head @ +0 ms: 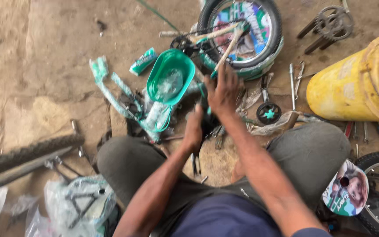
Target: The person assembles a bicycle wheel hub by inserting a bolt and tightening it with a screwdriver. They then attach a green plastic gear to the hub. Finally, they attach a metal bracket to a green plastic basket using bolts and nuts.
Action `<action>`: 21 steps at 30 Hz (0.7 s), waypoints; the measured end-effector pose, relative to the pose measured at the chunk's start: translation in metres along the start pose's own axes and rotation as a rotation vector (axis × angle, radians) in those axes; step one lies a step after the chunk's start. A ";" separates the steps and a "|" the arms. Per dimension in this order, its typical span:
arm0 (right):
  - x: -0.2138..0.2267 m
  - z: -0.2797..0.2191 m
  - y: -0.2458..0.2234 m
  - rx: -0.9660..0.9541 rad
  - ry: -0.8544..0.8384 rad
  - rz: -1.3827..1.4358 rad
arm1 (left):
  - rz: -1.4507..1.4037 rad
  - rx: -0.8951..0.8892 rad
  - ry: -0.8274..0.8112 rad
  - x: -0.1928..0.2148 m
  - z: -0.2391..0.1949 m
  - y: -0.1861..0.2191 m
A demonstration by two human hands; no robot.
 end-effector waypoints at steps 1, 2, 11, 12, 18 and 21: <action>-0.017 -0.014 0.001 -0.006 -0.011 0.022 | 0.039 0.125 0.033 0.003 0.002 -0.009; -0.029 -0.018 0.009 -0.013 0.010 0.072 | 0.076 0.251 0.066 0.009 0.005 -0.016; -0.087 -0.047 0.107 -0.844 -0.343 1.107 | -0.005 0.121 0.069 0.017 0.009 0.002; -0.088 -0.051 0.102 -0.869 -0.381 1.178 | -0.105 0.161 0.072 0.012 0.015 0.005; -0.083 -0.146 0.010 -0.862 -0.876 1.189 | -0.271 -0.180 0.173 0.019 0.025 0.038; -0.079 -0.172 -0.014 -0.719 -1.146 1.181 | -0.213 -0.148 0.168 0.019 0.035 0.034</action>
Point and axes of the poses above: each hand's wrist, its own z-axis towards the middle knuckle, its own x-axis out of the back of the hand, y = z × x, the point moved 6 cm from there along z, towards the middle knuckle, and after that the axes turned 12 degrees about -z, right-handed, at the moved point
